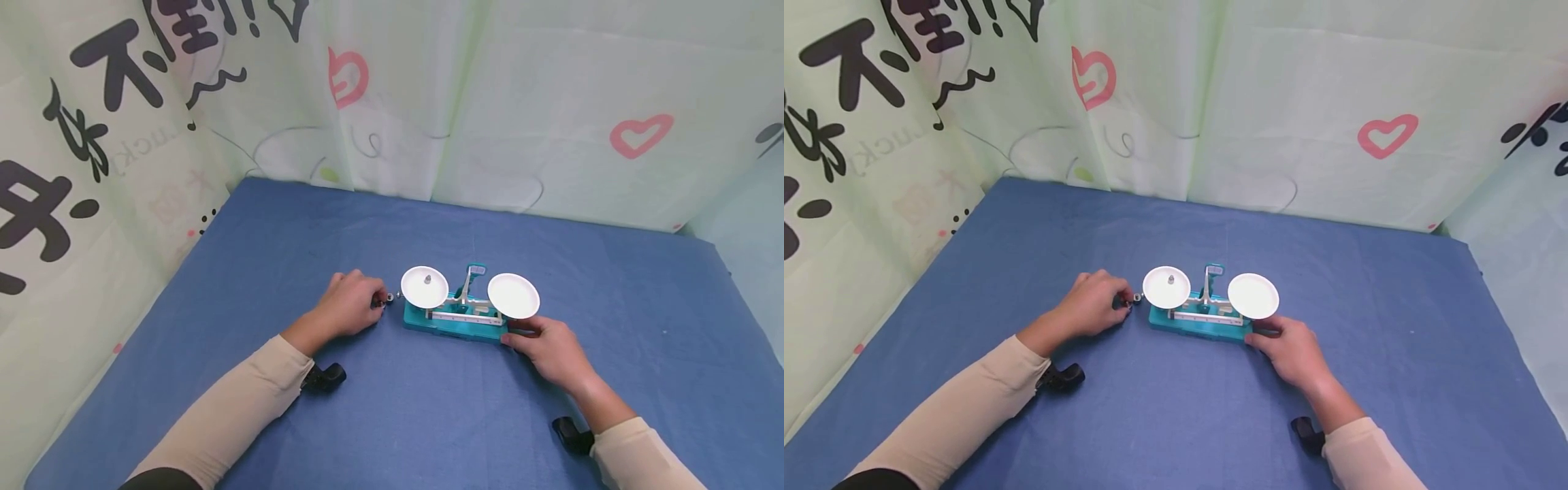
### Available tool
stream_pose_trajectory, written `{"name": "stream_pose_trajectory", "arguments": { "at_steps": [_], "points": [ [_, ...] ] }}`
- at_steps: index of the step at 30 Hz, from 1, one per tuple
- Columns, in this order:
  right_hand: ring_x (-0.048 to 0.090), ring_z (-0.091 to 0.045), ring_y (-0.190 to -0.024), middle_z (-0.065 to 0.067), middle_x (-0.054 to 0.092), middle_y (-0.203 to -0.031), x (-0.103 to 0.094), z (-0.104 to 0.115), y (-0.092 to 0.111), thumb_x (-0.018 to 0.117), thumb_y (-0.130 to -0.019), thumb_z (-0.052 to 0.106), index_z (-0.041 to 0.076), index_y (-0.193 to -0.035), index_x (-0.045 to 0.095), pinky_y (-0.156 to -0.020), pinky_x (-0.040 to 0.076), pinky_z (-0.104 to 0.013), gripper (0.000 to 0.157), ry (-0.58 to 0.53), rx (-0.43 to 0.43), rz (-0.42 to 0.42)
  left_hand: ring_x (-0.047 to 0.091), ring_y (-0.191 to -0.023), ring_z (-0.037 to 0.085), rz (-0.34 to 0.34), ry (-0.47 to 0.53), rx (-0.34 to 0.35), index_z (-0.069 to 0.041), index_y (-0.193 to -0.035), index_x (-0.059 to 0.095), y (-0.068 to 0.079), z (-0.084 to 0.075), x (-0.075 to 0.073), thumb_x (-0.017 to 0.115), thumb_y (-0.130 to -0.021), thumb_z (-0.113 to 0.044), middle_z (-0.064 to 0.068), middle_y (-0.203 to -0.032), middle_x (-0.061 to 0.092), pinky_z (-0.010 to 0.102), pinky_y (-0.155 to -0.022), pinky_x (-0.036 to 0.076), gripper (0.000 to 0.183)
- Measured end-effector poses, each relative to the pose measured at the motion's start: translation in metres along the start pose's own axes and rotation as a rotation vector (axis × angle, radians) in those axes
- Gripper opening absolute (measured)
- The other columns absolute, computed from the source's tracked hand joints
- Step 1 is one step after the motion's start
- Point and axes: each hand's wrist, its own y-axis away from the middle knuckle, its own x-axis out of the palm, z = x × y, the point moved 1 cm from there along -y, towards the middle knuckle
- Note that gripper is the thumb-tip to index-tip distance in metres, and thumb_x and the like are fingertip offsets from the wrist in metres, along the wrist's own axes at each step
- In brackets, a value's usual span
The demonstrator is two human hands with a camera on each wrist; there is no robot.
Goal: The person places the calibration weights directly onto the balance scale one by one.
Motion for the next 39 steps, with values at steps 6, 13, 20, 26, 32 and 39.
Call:
{"name": "stream_pose_trajectory", "arguments": {
  "at_steps": [6,13,20,26,32,39],
  "points": [
    [0.061,-0.041,-0.114,-0.026,0.063,-0.126,-0.001,0.000,0.001,0.070,-0.094,0.023,-0.008,-0.126,0.062,-0.090,0.050,-0.053,0.045,0.002,0.003,0.004,0.054,-0.098,0.021,-0.055,0.053,0.036,-0.018,-0.098,0.072,0.004,-0.009,-0.027,0.073,-0.090,-0.016,-0.008,-0.097,0.070,0.048,-0.088,0.039,0.009],
    [0.062,-0.041,-0.112,-0.026,0.064,-0.125,-0.002,0.001,0.001,0.070,-0.094,0.023,-0.008,-0.126,0.063,-0.089,0.050,-0.052,0.045,0.012,0.000,0.000,0.053,-0.101,0.021,-0.146,0.121,0.075,-0.016,-0.101,0.074,0.005,-0.020,-0.050,0.072,-0.092,-0.017,-0.006,-0.099,0.069,0.048,-0.091,0.040,0.009],
    [0.062,-0.041,-0.111,-0.025,0.064,-0.124,-0.002,0.000,0.001,0.070,-0.093,0.023,-0.008,-0.125,0.063,-0.089,0.050,-0.052,0.045,0.013,0.002,-0.001,0.052,-0.104,0.021,-0.122,0.142,0.127,-0.015,-0.104,0.074,-0.003,-0.032,-0.058,0.071,-0.093,-0.017,-0.005,-0.101,0.069,0.048,-0.092,0.039,0.012],
    [0.063,-0.040,-0.111,-0.025,0.065,-0.124,-0.001,0.000,0.001,0.070,-0.093,0.023,-0.008,-0.125,0.064,-0.089,0.050,-0.052,0.045,0.009,-0.006,-0.006,0.053,-0.102,0.020,-0.089,0.082,0.146,-0.017,-0.106,0.075,-0.013,-0.042,-0.055,0.069,-0.094,-0.018,-0.005,-0.104,0.070,0.047,-0.090,0.041,0.013],
    [0.062,-0.041,-0.113,-0.025,0.064,-0.125,-0.001,0.000,0.001,0.070,-0.094,0.023,-0.008,-0.126,0.063,-0.090,0.050,-0.053,0.045,0.005,-0.011,-0.002,0.053,-0.100,0.019,-0.086,0.029,0.143,-0.019,-0.107,0.075,-0.021,-0.048,-0.051,0.068,-0.095,-0.020,-0.006,-0.105,0.070,0.045,-0.088,0.043,0.014],
    [0.062,-0.041,-0.112,-0.025,0.065,-0.124,-0.001,0.000,0.000,0.070,-0.094,0.022,-0.009,-0.125,0.063,-0.089,0.050,-0.052,0.044,0.005,-0.013,-0.006,0.053,-0.102,0.018,-0.071,-0.015,0.133,-0.019,-0.110,0.074,-0.026,-0.051,-0.046,0.067,-0.096,-0.020,-0.007,-0.107,0.069,0.044,-0.089,0.042,0.016]
  ]
}}
